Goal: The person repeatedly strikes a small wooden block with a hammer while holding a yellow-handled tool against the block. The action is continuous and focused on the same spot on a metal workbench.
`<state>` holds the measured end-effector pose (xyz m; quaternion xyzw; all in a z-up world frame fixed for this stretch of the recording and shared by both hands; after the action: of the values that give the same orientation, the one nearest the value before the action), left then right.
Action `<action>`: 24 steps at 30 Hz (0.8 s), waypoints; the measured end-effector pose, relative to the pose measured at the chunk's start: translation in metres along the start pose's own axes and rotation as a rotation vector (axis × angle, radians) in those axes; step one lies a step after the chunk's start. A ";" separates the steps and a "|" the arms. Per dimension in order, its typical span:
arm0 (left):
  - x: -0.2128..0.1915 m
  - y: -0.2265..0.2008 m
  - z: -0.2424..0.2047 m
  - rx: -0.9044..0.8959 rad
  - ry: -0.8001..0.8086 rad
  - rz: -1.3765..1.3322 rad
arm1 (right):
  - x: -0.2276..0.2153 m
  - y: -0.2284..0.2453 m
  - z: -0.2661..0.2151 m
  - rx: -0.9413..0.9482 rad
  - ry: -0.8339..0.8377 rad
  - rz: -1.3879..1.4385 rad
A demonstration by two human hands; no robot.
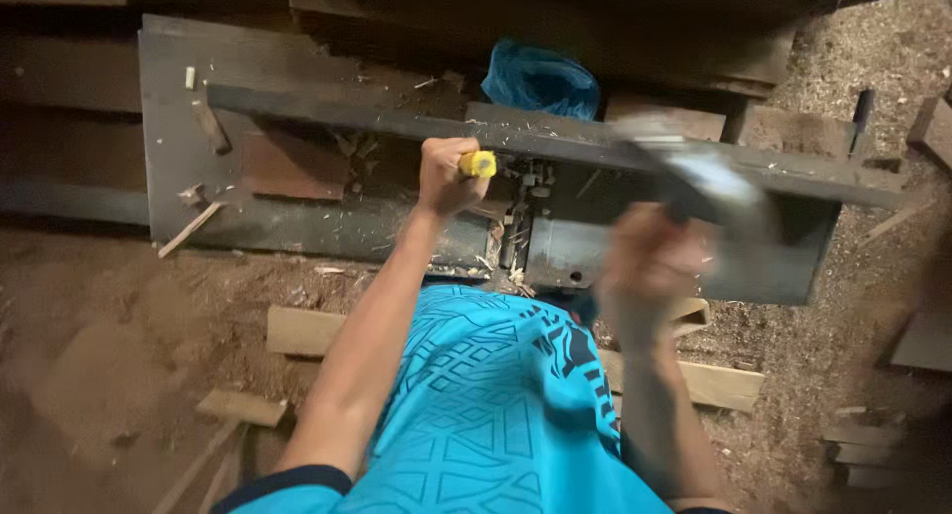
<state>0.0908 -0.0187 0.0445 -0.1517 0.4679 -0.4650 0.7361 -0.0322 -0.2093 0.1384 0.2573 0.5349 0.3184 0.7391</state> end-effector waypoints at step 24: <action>-0.026 0.011 -0.005 -0.059 -0.021 -0.085 | 0.013 -0.021 0.001 0.460 0.063 0.342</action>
<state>0.0895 0.0096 0.0488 -0.1983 0.4667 -0.4802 0.7157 -0.0240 -0.2139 0.1156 0.4947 0.5643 0.3167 0.5801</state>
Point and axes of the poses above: each hand's wrist, its own z-axis towards the middle knuckle, its own x-axis out of the palm, y = z × x, the point moved 9 cm from there along z, towards the middle knuckle, and after that the axes turned 15 degrees about z, right-handed, at the moved point
